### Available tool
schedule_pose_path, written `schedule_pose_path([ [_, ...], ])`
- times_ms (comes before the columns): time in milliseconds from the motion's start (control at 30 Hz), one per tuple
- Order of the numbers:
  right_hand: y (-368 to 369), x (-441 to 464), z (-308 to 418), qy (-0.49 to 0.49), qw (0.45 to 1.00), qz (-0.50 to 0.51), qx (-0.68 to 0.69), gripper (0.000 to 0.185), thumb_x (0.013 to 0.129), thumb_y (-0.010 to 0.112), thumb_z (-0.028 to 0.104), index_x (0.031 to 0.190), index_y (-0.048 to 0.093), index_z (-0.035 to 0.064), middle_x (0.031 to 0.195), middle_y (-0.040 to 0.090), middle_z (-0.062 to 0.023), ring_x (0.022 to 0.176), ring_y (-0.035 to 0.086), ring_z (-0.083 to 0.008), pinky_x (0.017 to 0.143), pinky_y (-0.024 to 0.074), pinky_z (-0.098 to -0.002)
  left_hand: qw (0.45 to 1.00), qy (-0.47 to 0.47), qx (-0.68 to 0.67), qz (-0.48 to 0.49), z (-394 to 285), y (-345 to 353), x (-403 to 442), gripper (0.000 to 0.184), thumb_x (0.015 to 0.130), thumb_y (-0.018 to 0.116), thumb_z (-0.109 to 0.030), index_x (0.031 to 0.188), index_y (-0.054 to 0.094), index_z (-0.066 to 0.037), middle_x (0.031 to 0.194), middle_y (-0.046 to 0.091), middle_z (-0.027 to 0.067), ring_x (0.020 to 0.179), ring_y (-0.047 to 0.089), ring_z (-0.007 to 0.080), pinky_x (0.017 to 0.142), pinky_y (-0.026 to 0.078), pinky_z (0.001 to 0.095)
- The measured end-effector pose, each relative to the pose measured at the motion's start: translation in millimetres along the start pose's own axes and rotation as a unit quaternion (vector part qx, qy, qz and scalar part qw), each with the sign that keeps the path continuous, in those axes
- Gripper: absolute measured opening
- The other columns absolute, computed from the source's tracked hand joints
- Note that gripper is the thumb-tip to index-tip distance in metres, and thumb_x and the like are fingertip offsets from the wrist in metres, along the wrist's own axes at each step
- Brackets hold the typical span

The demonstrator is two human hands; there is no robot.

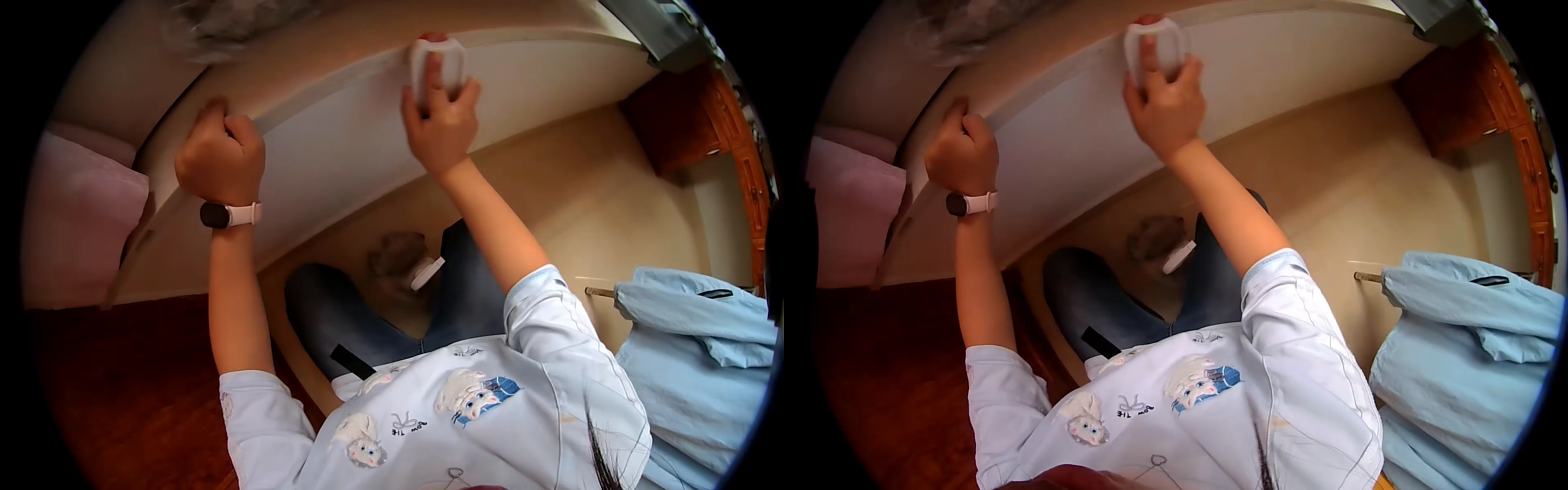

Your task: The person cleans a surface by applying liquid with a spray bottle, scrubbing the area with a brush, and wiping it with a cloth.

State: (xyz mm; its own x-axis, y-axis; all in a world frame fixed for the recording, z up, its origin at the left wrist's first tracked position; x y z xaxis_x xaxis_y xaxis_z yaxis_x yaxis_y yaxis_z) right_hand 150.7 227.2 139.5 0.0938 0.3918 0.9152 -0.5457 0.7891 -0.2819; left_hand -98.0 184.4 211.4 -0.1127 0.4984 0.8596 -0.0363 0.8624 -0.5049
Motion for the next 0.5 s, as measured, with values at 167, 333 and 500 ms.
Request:
schedule_pose_path([
  [167, 4.3, -12.9, 35.7, -0.184, 0.977, 0.060, 0.087, 0.064, 0.069, 0.071, 0.023, 0.130, 0.050, 0.0228, 0.090, 0.048, -0.0176, 0.057, 0.051, -0.0235, 0.046, 0.0467, -0.0328, 0.999, -0.007, -0.031, 0.009, -4.5, -4.3, -0.1, 0.032, 0.076, 0.045, -0.018, 0.094, 0.071, -0.014, 0.076, 0.066, 0.0123, 0.063, 0.063, 0.0310, 0.057, 0.049, 0.0392],
  [333, 7.6, -20.6, 9.4, 0.069, 0.994, 0.064, 0.054, 0.065, 0.066, 0.072, 0.024, 0.128, 0.052, 0.0296, 0.095, 0.048, -0.0163, 0.060, 0.053, -0.0236, 0.050, 0.0483, -0.0327, 0.999, 0.035, 0.005, -0.039, -13.4, -6.5, 0.2, 0.025, 0.071, 0.047, -0.012, 0.083, 0.068, -0.007, 0.075, 0.065, 0.0101, 0.057, 0.059, 0.0306, 0.051, 0.046, 0.0389],
  [500, -3.5, -10.4, 46.2, -0.095, 0.987, 0.051, 0.119, 0.064, 0.066, 0.073, 0.026, 0.127, 0.054, 0.0252, 0.092, 0.049, -0.0147, 0.061, 0.052, -0.0217, 0.048, 0.0465, -0.0317, 0.998, 0.056, 0.000, -0.019, -11.3, -7.0, -1.5, 0.030, 0.076, 0.045, -0.016, 0.091, 0.070, -0.011, 0.080, 0.067, 0.0126, 0.064, 0.063, 0.0307, 0.057, 0.049, 0.0388],
])
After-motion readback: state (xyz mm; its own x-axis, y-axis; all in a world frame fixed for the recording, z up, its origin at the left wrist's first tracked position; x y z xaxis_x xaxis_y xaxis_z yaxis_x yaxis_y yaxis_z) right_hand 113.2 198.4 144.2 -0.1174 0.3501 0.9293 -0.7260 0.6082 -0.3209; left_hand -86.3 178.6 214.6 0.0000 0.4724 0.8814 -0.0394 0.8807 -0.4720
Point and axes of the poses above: each hand's wrist, its own x-axis towards the middle knuckle, its own y-axis out of the palm, z = x × y, the point moved 8 cm from there along x, towards the middle knuckle
